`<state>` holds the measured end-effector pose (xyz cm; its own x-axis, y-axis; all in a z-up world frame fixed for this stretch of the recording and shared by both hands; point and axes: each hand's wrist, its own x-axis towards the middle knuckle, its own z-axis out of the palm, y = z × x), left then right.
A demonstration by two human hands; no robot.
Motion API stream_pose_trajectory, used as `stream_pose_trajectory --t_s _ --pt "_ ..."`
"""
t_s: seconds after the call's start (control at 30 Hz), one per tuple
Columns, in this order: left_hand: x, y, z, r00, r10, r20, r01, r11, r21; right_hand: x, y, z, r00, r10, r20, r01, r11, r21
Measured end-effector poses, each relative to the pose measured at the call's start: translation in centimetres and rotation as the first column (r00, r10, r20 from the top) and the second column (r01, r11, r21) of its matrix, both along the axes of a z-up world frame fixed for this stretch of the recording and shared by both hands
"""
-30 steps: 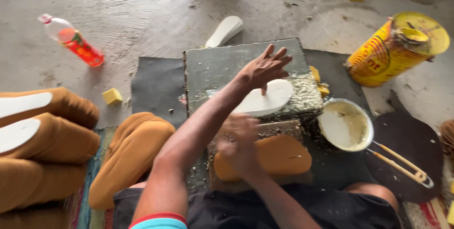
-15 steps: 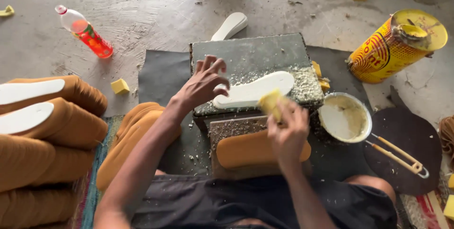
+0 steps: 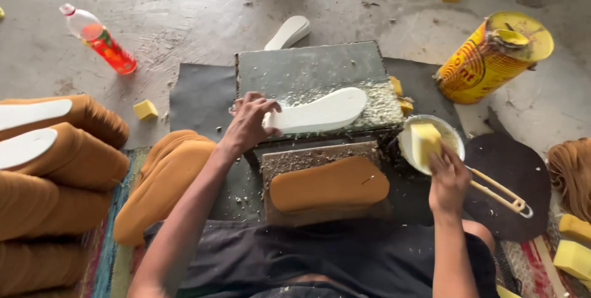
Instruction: The person sits on the floor and repeatedly applies adhesive to white shoe insoles using a yellow sponge. They then press each insole into a brown slipper upper and set it aside. The process is repeated for multiple units.
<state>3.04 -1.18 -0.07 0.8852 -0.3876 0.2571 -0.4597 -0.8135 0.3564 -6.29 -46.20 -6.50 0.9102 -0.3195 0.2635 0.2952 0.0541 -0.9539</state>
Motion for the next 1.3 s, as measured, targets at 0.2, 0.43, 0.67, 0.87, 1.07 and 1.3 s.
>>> stream_pose_trajectory --t_s 0.2,0.43,0.67,0.87,1.07,1.3 --pt "-1.4 -0.4 1.0 0.996 0.044 -0.077 -0.052 0.993 -0.101 -4.3 -4.9 -8.0 0.999 -0.005 -0.035 0.027 0.762 0.647" --pt "-1.7 0.0 0.2 0.999 0.029 -0.028 -0.030 0.999 -0.038 -4.5 -4.6 -8.7 0.999 0.042 -0.012 -0.024 0.747 0.664" --pt "-1.9 0.0 1.6 0.973 -0.155 0.169 0.135 0.983 0.124 -1.9 -2.1 -6.5 0.998 -0.047 -0.044 0.061 0.901 0.428" --pt "-3.1 0.0 1.4 0.955 -0.219 0.200 0.163 0.951 0.263 6.1 8.8 6.5 0.988 -0.097 0.122 0.128 0.951 -0.282" --pt "-3.1 -0.2 0.5 0.953 -0.167 0.252 0.118 0.973 0.199 14.4 14.0 2.1 0.897 0.195 0.397 0.167 0.683 -0.711" --pt "-3.3 0.0 1.0 0.971 -0.143 0.192 0.110 0.979 0.172 16.5 9.3 0.8 0.947 -0.073 0.314 0.296 0.580 -0.759"
